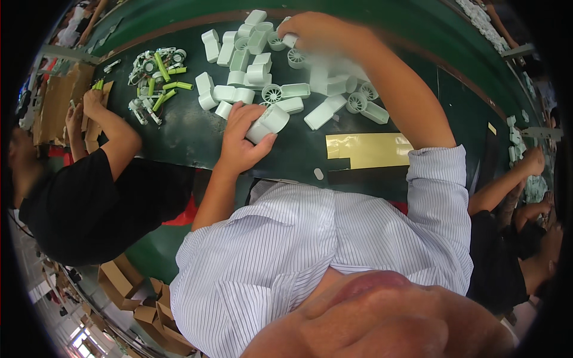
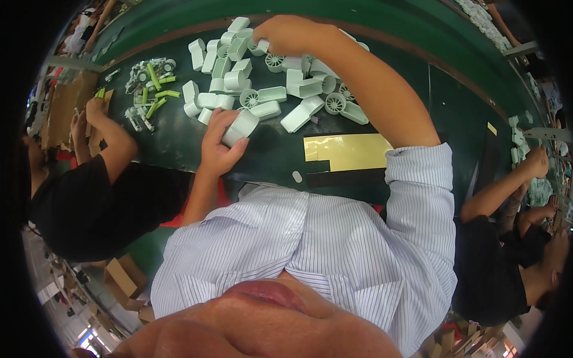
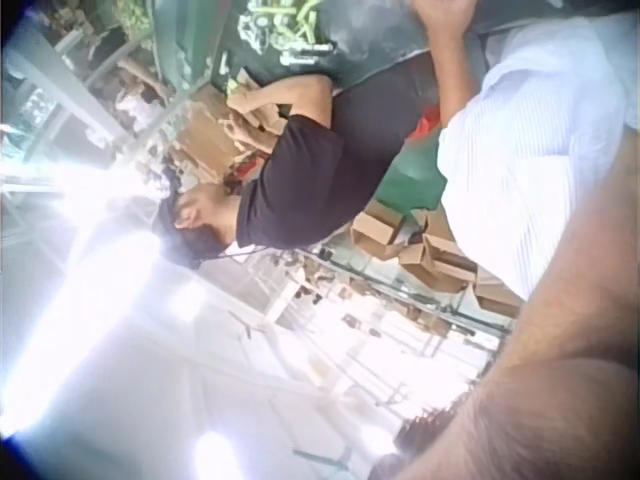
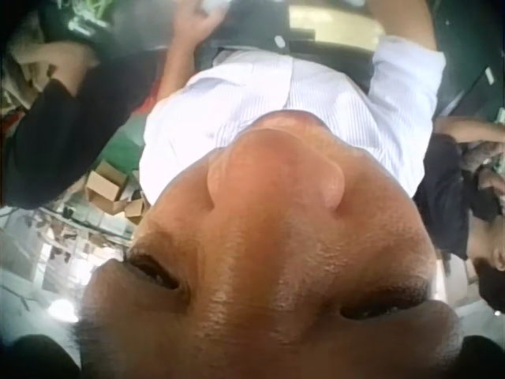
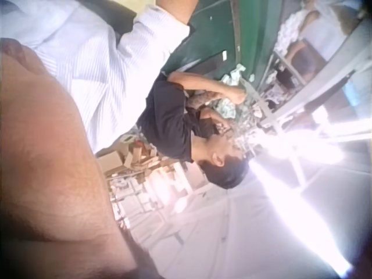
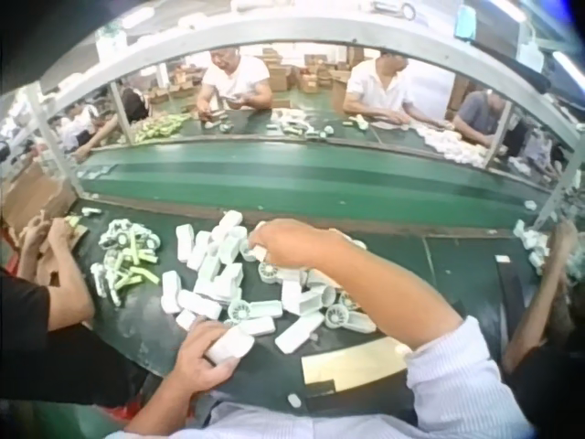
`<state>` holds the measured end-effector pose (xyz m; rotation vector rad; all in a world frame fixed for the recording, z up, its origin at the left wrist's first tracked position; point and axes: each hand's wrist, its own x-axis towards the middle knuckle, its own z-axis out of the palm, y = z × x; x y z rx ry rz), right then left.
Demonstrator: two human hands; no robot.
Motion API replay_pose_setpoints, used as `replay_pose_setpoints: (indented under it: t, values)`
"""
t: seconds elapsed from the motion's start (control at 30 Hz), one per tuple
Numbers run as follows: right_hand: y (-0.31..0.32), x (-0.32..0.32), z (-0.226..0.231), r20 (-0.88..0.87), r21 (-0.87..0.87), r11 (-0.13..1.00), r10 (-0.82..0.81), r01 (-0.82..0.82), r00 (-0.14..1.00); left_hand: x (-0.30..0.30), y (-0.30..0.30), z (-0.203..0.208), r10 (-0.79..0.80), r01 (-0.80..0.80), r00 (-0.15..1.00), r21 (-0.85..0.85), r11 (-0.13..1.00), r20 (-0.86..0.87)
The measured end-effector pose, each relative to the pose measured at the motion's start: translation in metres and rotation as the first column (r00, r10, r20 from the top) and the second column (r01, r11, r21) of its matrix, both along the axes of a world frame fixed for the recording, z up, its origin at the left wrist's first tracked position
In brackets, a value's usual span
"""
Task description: Manually assembling small plastic hand-held fans on a production line by fitting motors and blades into housings.
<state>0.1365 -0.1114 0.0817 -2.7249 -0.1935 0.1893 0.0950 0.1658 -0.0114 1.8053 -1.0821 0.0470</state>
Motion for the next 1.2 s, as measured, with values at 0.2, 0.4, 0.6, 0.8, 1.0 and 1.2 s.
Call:
replay_pose_setpoints:
  t: [0.2,0.4,0.6,0.8,1.0,1.2]
  values:
    - [0.000,0.004,0.008,-0.013,0.122,0.973,0.197,-0.194,0.980,0.013,-0.021,0.007,-0.082,0.084,0.995,0.041,0.996,-0.055]
    - [-0.043,0.049,-0.029,0.123,0.068,0.997,-0.033,0.025,0.992,0.039,-0.046,0.046,-0.108,0.108,0.992,-0.005,0.994,0.069]
    - [-0.052,0.066,-0.061,0.073,-0.028,0.992,-0.119,0.121,0.990,0.186,-0.115,0.086,0.034,-0.022,0.990,0.085,0.996,-0.139]
    - [-0.038,0.055,-0.046,0.004,0.020,0.998,-0.067,0.067,0.998,0.251,-0.157,0.073,0.222,-0.063,0.901,0.392,0.918,-0.374]
    - [-0.047,0.044,-0.041,0.015,0.089,0.995,-0.053,0.051,0.998,0.238,-0.169,0.069,0.136,0.150,0.826,0.445,0.883,-0.547]
    - [-0.050,0.034,-0.028,-0.043,0.090,0.995,-0.035,0.039,0.998,0.223,-0.176,0.074,-0.067,0.246,0.947,0.574,0.781,-0.314]
